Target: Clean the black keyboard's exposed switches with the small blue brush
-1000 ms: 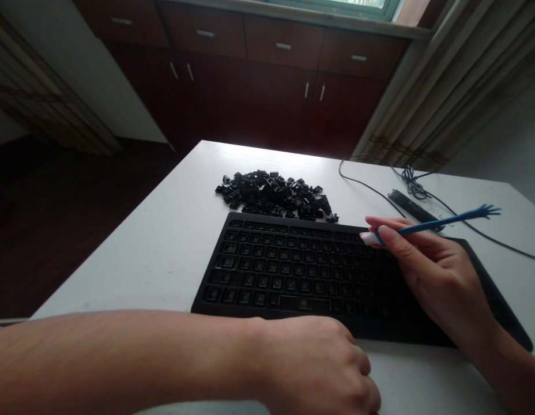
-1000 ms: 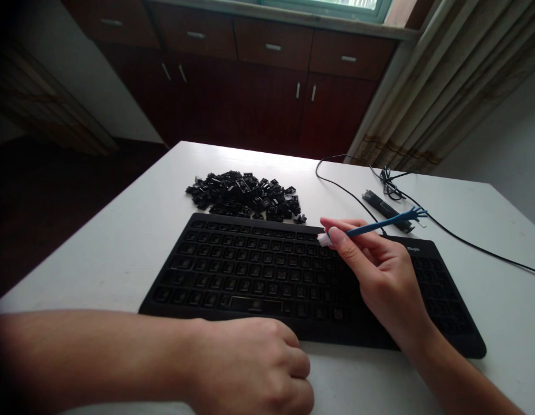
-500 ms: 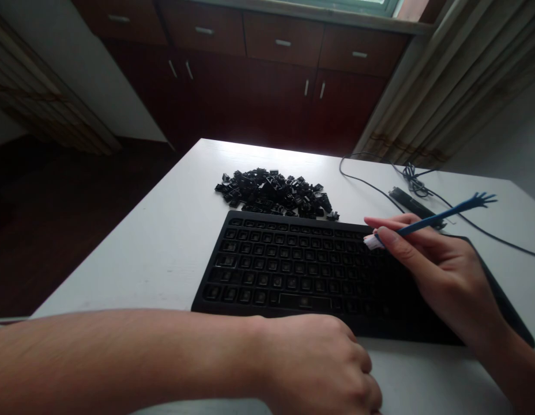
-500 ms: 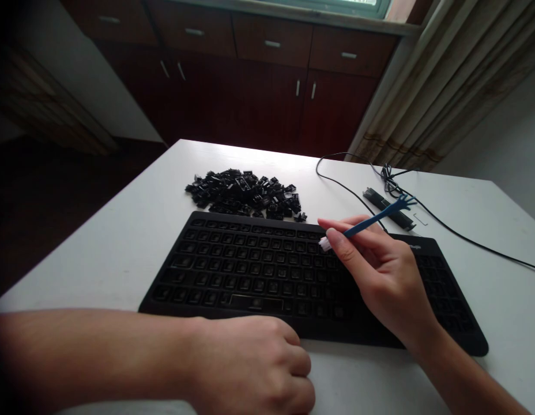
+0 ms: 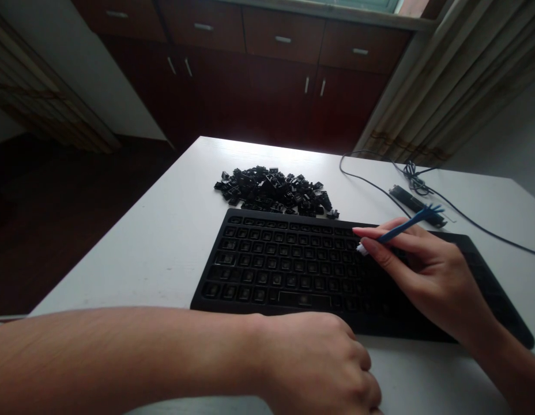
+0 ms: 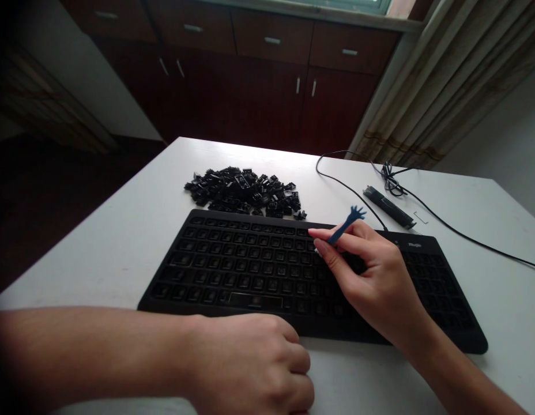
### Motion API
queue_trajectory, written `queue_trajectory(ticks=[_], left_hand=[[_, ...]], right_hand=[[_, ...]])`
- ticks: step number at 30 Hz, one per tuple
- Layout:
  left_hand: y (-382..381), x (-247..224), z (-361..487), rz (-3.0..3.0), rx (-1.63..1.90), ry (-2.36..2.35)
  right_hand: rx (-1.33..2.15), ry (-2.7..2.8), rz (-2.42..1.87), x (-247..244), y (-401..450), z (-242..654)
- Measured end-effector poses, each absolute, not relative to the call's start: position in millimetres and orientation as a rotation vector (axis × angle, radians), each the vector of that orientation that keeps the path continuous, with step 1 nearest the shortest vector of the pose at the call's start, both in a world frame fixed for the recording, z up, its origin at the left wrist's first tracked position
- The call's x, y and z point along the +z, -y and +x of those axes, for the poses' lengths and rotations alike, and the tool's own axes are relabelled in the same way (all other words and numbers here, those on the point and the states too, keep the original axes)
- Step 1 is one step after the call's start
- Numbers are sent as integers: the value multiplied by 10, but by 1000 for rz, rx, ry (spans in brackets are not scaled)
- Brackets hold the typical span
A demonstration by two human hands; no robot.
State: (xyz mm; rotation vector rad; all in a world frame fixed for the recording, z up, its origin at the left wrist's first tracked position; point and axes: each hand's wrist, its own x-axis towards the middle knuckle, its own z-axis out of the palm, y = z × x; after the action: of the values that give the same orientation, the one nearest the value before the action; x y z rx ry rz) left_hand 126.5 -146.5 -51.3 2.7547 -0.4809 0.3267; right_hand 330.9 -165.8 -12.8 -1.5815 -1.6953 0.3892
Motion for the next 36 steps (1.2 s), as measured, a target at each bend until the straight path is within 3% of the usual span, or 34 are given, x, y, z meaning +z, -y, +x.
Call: queue_trajectory(ticks=[19,31,36], left_hand=[[1450,-489,1270,2728,306,489],[1482,-481,1259,2779,259,453],[1479,-489,1257,2766,286,464]], right_hand=[[341,1758,-1539,-179,1627,3303],[784,1192,-1437,-162,1637,3246],[713,1248,-1481,-173,1607,3296]])
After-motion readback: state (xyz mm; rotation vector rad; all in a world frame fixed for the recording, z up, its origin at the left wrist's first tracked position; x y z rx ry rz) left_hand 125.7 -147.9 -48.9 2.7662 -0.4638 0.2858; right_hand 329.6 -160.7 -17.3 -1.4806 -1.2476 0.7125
